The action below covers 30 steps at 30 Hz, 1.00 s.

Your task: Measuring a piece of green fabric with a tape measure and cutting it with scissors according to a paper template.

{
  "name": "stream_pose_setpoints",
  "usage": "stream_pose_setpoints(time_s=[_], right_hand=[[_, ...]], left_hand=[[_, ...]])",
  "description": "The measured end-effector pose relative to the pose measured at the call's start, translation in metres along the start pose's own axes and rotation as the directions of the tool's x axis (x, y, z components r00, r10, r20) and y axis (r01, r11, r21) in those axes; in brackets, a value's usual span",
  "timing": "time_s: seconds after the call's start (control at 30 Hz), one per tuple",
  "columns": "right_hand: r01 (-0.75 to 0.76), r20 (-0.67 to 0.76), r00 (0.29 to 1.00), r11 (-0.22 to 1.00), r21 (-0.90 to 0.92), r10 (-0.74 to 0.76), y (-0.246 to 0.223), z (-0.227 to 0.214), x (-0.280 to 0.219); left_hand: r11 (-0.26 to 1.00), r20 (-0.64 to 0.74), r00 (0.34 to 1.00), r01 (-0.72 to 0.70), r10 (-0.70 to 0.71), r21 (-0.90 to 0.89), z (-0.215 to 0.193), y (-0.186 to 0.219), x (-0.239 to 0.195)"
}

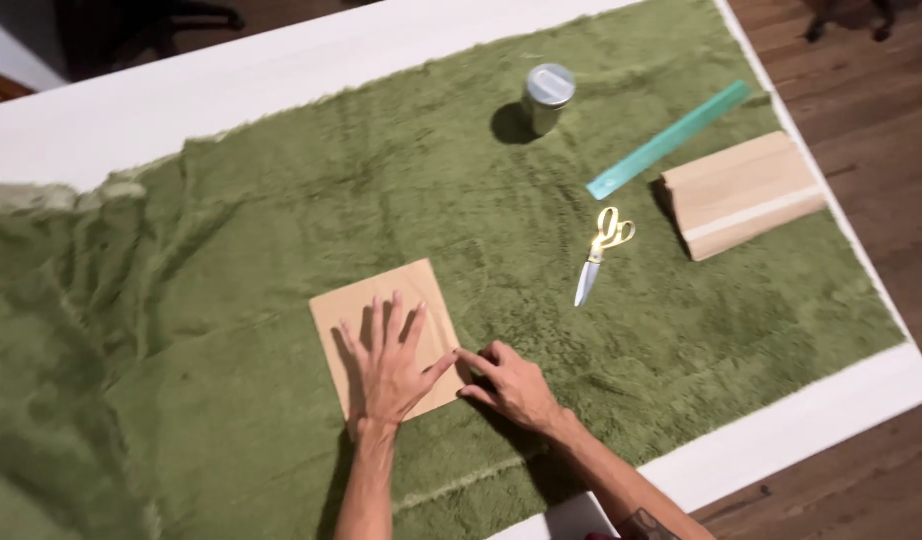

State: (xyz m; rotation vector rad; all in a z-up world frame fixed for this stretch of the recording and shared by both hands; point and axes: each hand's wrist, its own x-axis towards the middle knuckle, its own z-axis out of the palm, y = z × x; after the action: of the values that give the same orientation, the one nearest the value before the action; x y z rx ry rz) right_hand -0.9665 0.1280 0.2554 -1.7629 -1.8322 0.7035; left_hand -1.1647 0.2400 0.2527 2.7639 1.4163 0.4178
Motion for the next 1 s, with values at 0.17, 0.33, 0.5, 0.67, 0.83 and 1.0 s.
stream_pose_setpoints(time_s=[0.17, 0.33, 0.5, 0.67, 0.83, 1.0], right_hand=[[-0.017, 0.024, 1.000, 1.000, 0.005, 0.016, 0.001, -0.002, -0.001], [0.004, 0.032, 0.999, 0.999, -0.034, -0.003, 0.003, -0.002, -0.005], [-0.006, 0.037, 0.999, 1.000, -0.020, 0.007, 0.004, -0.006, -0.010], [-0.013, -0.007, 1.000, 1.000, -0.019, 0.012, 0.007, -0.010, -0.018], [-0.070, -0.013, 0.997, 0.997, -0.033, 0.070, 0.015, -0.012, -0.026], [-0.056, -0.042, 0.998, 0.998, -0.037, 0.054, 0.022, -0.009, -0.031]], left_hand=[[0.999, 0.043, 0.998, -0.047, 0.048, -0.026, -0.006, -0.009, -0.015], [0.993, -0.019, 0.999, -0.030, 0.028, -0.115, -0.004, -0.015, -0.026], [0.996, 0.038, 0.998, -0.047, 0.050, -0.077, -0.001, -0.021, -0.021], [0.992, 0.059, 0.995, -0.075, 0.081, -0.101, 0.002, -0.021, -0.015], [0.989, 0.071, 0.992, -0.093, 0.101, -0.112, 0.007, -0.021, -0.016], [0.992, 0.090, 0.992, -0.083, 0.092, -0.098, 0.009, -0.022, -0.016]])
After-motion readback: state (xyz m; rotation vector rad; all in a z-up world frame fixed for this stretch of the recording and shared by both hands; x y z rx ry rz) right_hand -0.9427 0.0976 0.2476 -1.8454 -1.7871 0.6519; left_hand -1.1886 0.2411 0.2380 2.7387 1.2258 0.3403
